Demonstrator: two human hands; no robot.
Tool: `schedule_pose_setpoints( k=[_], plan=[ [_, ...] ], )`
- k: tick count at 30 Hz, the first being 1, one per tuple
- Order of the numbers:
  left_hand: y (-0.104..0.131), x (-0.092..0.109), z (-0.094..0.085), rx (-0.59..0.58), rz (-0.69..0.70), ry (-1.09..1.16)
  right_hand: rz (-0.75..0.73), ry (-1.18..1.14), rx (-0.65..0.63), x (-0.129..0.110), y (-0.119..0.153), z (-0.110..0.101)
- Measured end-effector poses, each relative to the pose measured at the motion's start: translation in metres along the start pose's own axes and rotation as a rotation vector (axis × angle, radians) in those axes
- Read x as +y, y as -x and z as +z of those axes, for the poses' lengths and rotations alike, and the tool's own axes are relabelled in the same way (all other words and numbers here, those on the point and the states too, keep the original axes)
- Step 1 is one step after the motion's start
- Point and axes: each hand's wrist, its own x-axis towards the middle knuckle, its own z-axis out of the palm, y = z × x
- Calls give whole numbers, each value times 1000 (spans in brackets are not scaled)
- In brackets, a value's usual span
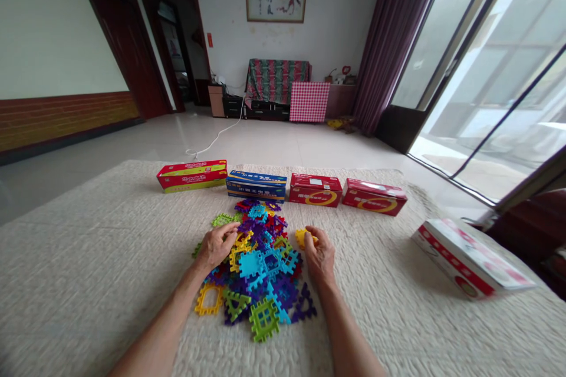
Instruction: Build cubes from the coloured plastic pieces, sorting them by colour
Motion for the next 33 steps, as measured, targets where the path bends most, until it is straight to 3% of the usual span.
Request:
schedule_pose_setpoints(
  k=[13,19,33],
  plan=[
    [2,21,-10,-165,-7,-131,-50,54,-22,-1,4,-2],
    [3,26,-11,-138,-11,-151,-213,131,-46,5,5,-1],
    [2,16,-9,-133,25,-85,-263,282,-65,12,2,1]
  ],
)
